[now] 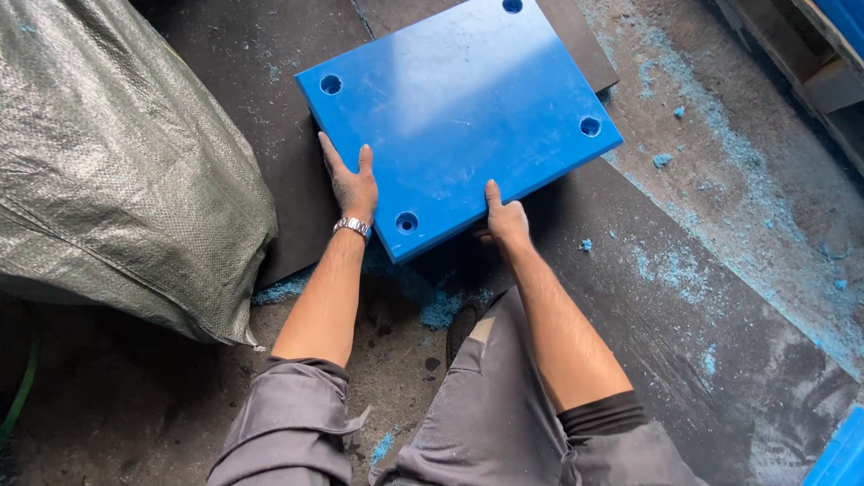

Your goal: Smoothing the edges of blue plastic slabs using an angle grinder.

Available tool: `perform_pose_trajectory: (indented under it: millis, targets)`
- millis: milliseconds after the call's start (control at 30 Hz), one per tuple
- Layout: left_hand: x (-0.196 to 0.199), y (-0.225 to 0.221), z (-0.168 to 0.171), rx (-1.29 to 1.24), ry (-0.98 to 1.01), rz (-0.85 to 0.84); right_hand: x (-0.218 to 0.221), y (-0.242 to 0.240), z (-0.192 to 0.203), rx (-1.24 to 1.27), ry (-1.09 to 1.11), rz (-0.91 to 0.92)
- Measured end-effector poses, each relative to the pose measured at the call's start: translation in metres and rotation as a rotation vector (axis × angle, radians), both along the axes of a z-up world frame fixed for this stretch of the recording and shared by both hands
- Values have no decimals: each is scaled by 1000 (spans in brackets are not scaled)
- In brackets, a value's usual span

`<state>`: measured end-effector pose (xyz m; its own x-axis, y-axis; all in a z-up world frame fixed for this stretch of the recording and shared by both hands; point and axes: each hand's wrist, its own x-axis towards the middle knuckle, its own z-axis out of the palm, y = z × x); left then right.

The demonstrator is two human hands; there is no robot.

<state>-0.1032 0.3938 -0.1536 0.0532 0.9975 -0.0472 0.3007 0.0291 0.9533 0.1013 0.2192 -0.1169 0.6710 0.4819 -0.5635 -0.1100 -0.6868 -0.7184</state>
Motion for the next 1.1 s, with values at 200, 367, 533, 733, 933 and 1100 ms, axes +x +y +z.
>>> perform_pose_trajectory:
  millis: [200,367,533,733,933,1100]
  targets:
    - [2,0,4,21,61,31,4,-11,2,-18,39,117]
    - [1,4,-6,90,69,28,-37,-93,63,164,-65,226]
    - [-1,7,-21,673,517,72,-75,-246,109,471,27,-67]
    - [81,-175,130,585,50,-658,-95,-448,87,348,-172,-675]
    - [159,-402,187,351,-271,-1396,-92,-589,155,-128,-988,-888]
    - [184,-538,211,244,-290,-1804,-151,-711,240,-767,-1418,-1026]
